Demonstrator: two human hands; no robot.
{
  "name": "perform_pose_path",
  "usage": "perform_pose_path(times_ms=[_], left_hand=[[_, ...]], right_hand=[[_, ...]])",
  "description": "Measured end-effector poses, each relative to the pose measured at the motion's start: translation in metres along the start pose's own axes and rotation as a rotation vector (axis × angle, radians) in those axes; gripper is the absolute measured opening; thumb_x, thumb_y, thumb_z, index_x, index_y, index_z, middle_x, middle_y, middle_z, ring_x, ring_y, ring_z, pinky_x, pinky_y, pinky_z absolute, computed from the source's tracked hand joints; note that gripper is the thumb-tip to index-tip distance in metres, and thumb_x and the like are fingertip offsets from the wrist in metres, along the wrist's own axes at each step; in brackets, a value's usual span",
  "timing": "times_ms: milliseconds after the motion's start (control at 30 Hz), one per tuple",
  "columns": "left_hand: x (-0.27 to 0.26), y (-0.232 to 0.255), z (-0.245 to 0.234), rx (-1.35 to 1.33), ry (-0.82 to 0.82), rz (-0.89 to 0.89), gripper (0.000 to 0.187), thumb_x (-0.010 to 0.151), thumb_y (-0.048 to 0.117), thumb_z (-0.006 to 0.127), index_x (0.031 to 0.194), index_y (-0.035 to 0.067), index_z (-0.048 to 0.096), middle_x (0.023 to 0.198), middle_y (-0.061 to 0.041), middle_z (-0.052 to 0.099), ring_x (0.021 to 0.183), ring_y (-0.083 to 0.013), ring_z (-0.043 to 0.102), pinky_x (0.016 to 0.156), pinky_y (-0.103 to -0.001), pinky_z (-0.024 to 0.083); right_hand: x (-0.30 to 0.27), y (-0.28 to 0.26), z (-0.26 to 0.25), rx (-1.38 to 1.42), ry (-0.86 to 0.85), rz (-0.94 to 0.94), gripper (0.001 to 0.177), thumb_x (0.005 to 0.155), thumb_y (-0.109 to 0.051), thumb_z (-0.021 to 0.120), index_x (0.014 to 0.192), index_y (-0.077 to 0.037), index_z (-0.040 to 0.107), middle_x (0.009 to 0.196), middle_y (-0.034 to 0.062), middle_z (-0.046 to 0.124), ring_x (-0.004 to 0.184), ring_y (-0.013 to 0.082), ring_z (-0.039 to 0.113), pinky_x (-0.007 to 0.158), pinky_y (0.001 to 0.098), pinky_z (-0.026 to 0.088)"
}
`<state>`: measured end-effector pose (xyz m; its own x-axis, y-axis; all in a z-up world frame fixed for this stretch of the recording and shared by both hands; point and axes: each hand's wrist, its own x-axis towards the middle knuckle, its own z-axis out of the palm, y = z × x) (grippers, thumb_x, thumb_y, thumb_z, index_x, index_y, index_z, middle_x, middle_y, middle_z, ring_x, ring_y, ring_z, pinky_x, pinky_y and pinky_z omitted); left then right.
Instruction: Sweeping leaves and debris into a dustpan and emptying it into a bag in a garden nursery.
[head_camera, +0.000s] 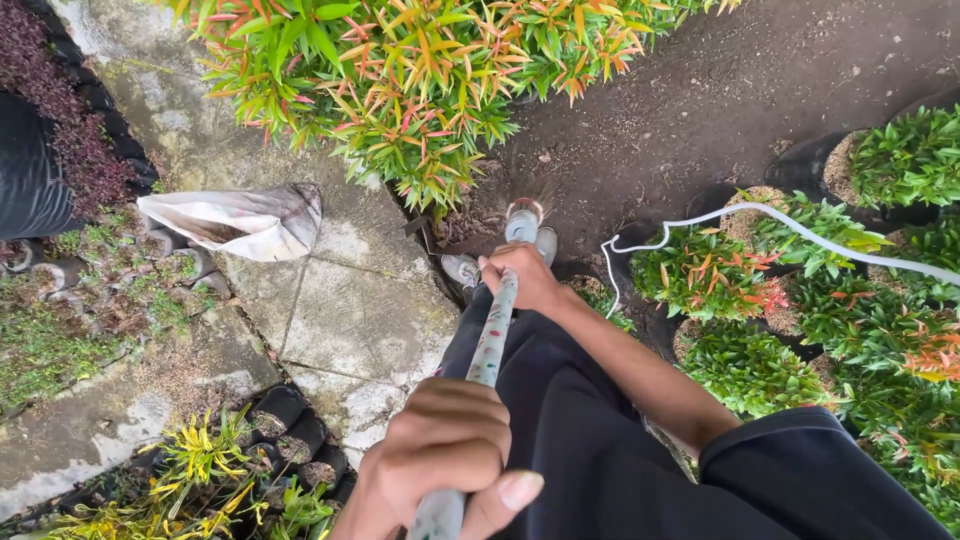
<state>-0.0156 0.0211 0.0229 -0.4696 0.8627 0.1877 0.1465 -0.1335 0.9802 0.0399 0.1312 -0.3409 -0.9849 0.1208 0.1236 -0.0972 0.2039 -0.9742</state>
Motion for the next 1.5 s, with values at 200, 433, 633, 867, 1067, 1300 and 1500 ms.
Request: perform_pose_path(times_ms=[200,433,633,867,1067,1300,1500], left_hand=[[-0.01,-0.072,0.011,0.007,0.106,0.041,0.046,0.1,0.001,0.052,0.068,0.008,0.019,0.062,-0.003,0.019,0.053,-0.0185,0.017,0.057,-0.034,0.022],[-0.004,-0.055,0.011,0.147,0.063,0.072,0.045,0.099,0.004,0.055,0.067,0.007,0.024,0.062,-0.005,0.019,0.05,-0.0211,0.019,0.052,-0.035,0.02],[0.0,-0.014,0.005,0.07,-0.024,0.075,0.044,0.103,0.011,0.054,0.065,0.006,0.03,0.06,-0.006,0.025,0.048,-0.0208,0.026,0.053,-0.037,0.022],[0.003,-0.025,0.002,0.015,-0.054,-0.098,0.045,0.106,0.015,0.048,0.068,0.006,0.025,0.063,-0.006,0.021,0.053,-0.024,0.026,0.058,-0.037,0.023],[-0.018,-0.057,0.015,0.18,-0.028,0.086,0.048,0.101,0.006,0.058,0.065,0.007,0.027,0.058,-0.005,0.023,0.05,-0.0217,0.021,0.051,-0.036,0.02],[-0.002,0.008,0.001,0.099,-0.042,0.113,0.051,0.106,0.017,0.052,0.067,0.006,0.023,0.063,-0.007,0.021,0.049,-0.0215,0.024,0.053,-0.038,0.018],[0.003,0.018,0.004,0.057,0.233,0.004,0.051,0.106,0.017,0.035,0.058,0.006,0.023,0.056,-0.004,0.021,0.046,-0.015,0.018,0.052,-0.034,0.016]], right_hand=[[0.008,0.069,-0.016,-0.028,0.062,-0.047,0.057,0.097,0.002,0.056,0.054,-0.016,0.024,0.047,-0.0037,0.022,0.045,0.0088,0.02,0.048,0.0297,0.018],[0.014,0.052,0.016,0.077,-0.132,-0.006,0.055,0.099,-0.004,0.055,0.051,-0.016,0.032,0.045,-0.003,0.032,0.04,0.0082,0.03,0.043,0.0273,0.022],[0.003,0.001,-0.005,-0.018,-0.077,-0.017,0.055,0.097,-0.004,0.058,0.053,-0.014,0.027,0.046,-0.0011,0.025,0.042,0.0127,0.024,0.05,0.0322,0.027],[-0.009,0.021,-0.027,-0.076,0.054,-0.026,0.054,0.099,-0.002,0.056,0.058,-0.013,0.023,0.05,0.0006,0.021,0.045,0.0144,0.02,0.05,0.0341,0.02],[-0.003,0.062,0.029,0.049,-0.118,0.01,0.046,0.096,-0.001,0.059,0.054,-0.015,0.045,0.048,-0.0006,0.05,0.039,0.0087,0.042,0.04,0.0231,0.032],[0.007,-0.012,0.053,0.098,-0.145,-0.028,0.051,0.099,-0.007,0.057,0.051,-0.017,0.042,0.044,-0.0029,0.035,0.039,0.0094,0.034,0.05,0.0276,0.037],[0.004,-0.035,0.031,0.028,-0.079,0.011,0.055,0.099,-0.009,0.057,0.049,-0.015,0.033,0.043,-0.0013,0.034,0.038,0.0126,0.029,0.047,0.0309,0.028]])
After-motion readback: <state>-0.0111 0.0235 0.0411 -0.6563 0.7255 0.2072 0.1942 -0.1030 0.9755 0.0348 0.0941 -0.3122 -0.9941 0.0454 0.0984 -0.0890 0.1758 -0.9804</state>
